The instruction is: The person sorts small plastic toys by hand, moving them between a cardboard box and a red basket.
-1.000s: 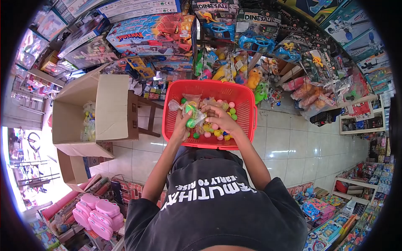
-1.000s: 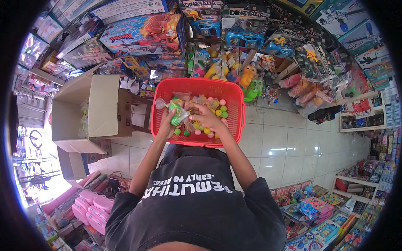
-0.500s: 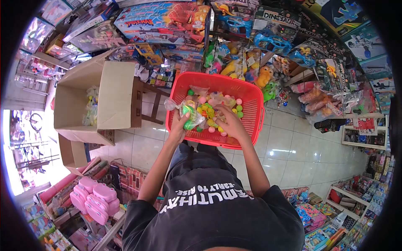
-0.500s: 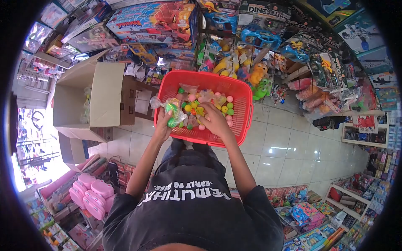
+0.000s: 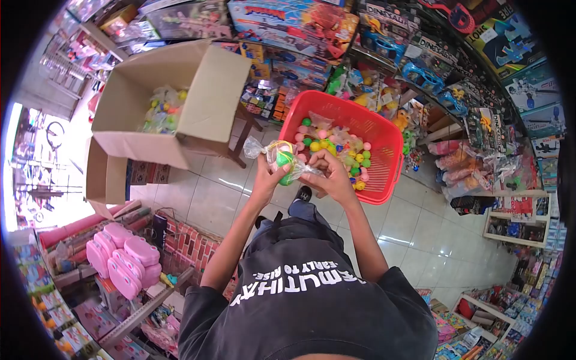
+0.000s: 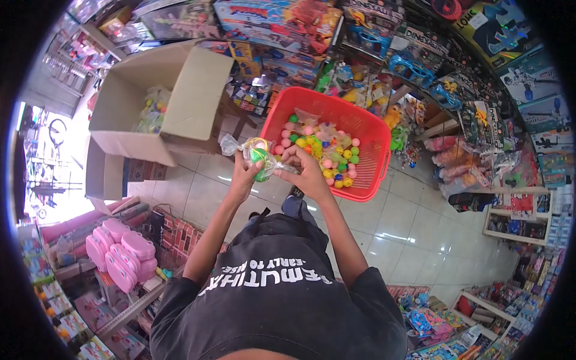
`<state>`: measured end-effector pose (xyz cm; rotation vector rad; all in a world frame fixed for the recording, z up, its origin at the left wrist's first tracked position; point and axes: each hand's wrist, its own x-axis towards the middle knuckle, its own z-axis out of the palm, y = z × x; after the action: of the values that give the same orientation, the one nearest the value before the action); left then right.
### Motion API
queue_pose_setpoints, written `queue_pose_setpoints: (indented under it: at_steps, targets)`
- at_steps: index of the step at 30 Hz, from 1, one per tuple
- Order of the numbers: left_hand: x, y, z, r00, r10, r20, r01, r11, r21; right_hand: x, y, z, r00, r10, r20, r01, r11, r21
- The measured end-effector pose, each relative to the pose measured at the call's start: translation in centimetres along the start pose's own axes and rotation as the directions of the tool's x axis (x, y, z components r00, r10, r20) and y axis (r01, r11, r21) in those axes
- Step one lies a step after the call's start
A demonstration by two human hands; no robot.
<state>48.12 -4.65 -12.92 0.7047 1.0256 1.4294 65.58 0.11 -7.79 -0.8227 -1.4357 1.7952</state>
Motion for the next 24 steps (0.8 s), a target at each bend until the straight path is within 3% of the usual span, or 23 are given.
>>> queue_pose_setpoints:
  at_steps: [8, 13, 17, 18, 20, 22, 24]
  targets:
    - [-7.5, 2.6, -5.1, 0.994, 0.003, -0.111, -0.014, 0.995, -0.096, -0.8, -0.4, 7.7, 0.986, -0.007, 0.164, 0.033, 0.987, -0.156]
    - [-11.1, 2.5, -9.5, 0.982, 0.064, -0.178, -0.068, 0.997, -0.019, -1.1, 0.1, 12.4, 0.961, 0.067, 0.269, -0.046, 0.996, -0.082]
    - [-13.8, 4.1, -12.4, 0.966, 0.079, -0.245, -0.081, 0.997, 0.001, -0.8, 0.7, 16.4, 0.948, 0.026, 0.316, 0.0, 0.997, -0.083]
    - [-14.2, 4.4, -13.1, 0.957, 0.123, -0.264, -0.107, 0.991, 0.077, -0.7, 1.0, 17.4, 0.942, 0.026, 0.336, 0.002, 0.997, -0.082]
    - [-15.0, 5.4, -14.4, 0.938, 0.185, -0.292, -0.144, 0.977, 0.157, -0.2, 1.5, 19.3, 0.969, -0.003, 0.248, 0.001, 1.0, 0.008]
    - [-16.1, 6.4, -15.3, 0.955, 0.102, -0.277, -0.036, 0.971, 0.235, 0.4, 1.1, 20.7, 0.958, 0.035, 0.284, -0.031, 0.999, -0.016]
    - [-16.8, 6.3, -16.1, 0.94, 0.134, -0.313, -0.067, 0.974, 0.216, 0.8, 0.7, 21.9, 0.948, 0.073, 0.31, -0.065, 0.997, -0.037]
